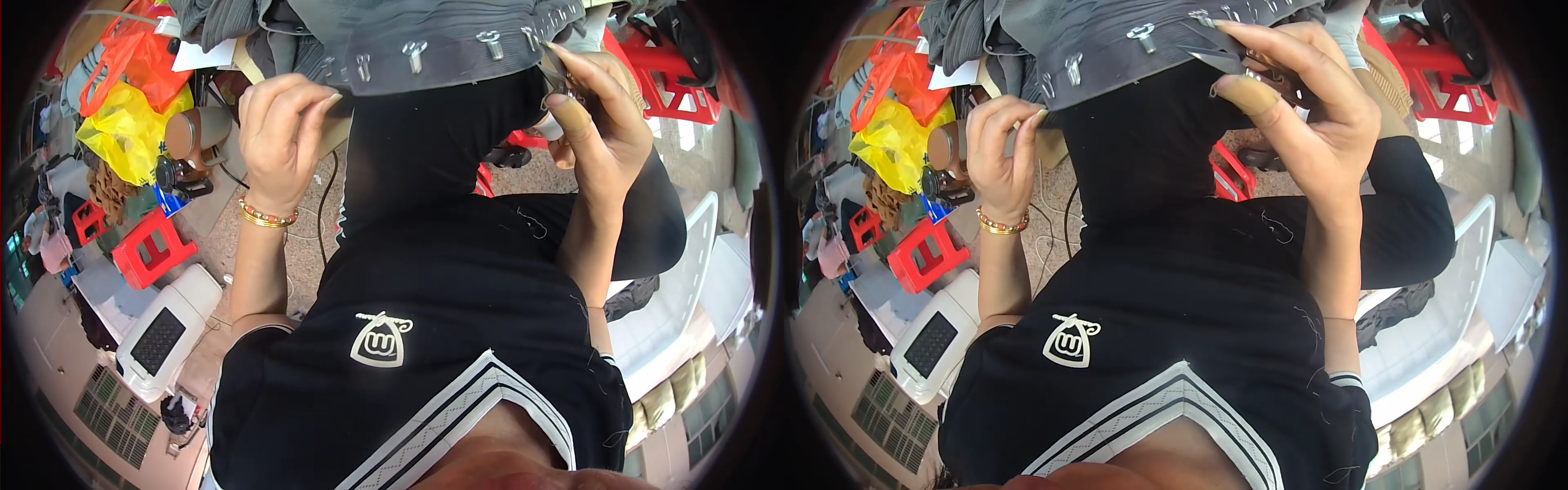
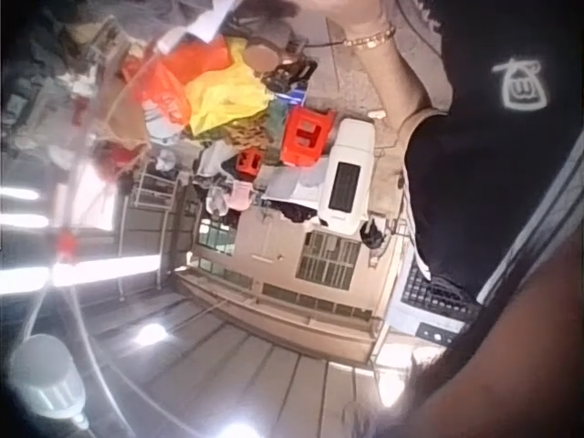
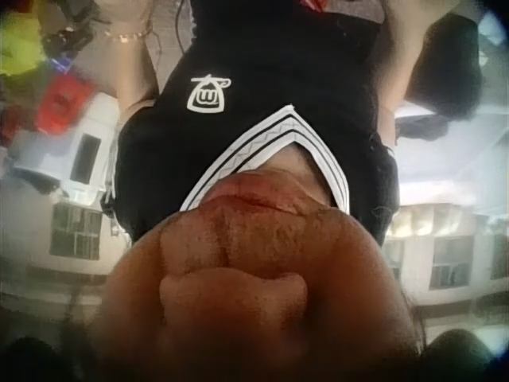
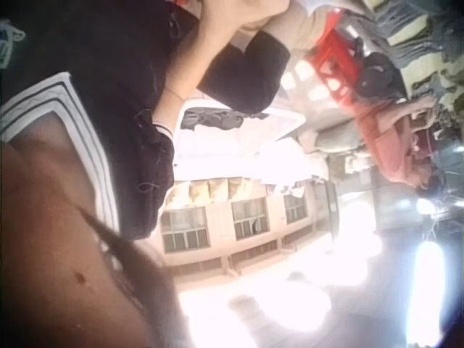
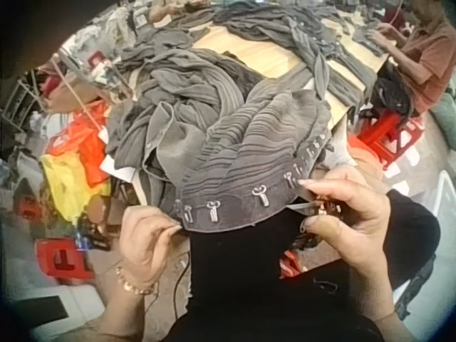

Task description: Trimming excess threads and inspecting grey fabric garments with metal hooks in a workshop.

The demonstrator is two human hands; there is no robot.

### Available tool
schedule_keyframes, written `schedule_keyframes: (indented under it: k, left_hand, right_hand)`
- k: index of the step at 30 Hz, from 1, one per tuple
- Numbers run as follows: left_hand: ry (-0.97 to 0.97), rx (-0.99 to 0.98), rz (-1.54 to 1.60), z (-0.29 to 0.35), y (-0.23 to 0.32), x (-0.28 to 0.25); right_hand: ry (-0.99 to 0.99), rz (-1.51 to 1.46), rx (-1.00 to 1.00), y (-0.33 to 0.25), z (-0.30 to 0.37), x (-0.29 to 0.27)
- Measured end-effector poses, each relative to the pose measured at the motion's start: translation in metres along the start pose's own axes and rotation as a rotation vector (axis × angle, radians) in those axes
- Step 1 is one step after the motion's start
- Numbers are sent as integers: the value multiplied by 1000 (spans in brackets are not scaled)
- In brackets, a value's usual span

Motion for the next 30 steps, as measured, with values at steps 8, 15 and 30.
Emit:
schedule_keyframes:
  k: [8,15,30]
  left_hand:
    - [160,-61,240,-50,35,-18]
    - [-9,-8,182,-89,63,2]
    - [109,-222,575,-74,46,15]
  right_hand:
    - [7,61,-23,-10,0,3]
    - [2,98,-45,-12,1,-3]
    - [-157,227,-229,-34,-33,6]
Point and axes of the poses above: each hand's wrist, its own z-axis away from the middle knuckle, its own x-axis out of the palm, y = z × x, the point moved 4 cm from there along -z, towards the middle knuckle, and after that the axes turned 2 degrees about -z, right-handed, at the moved point
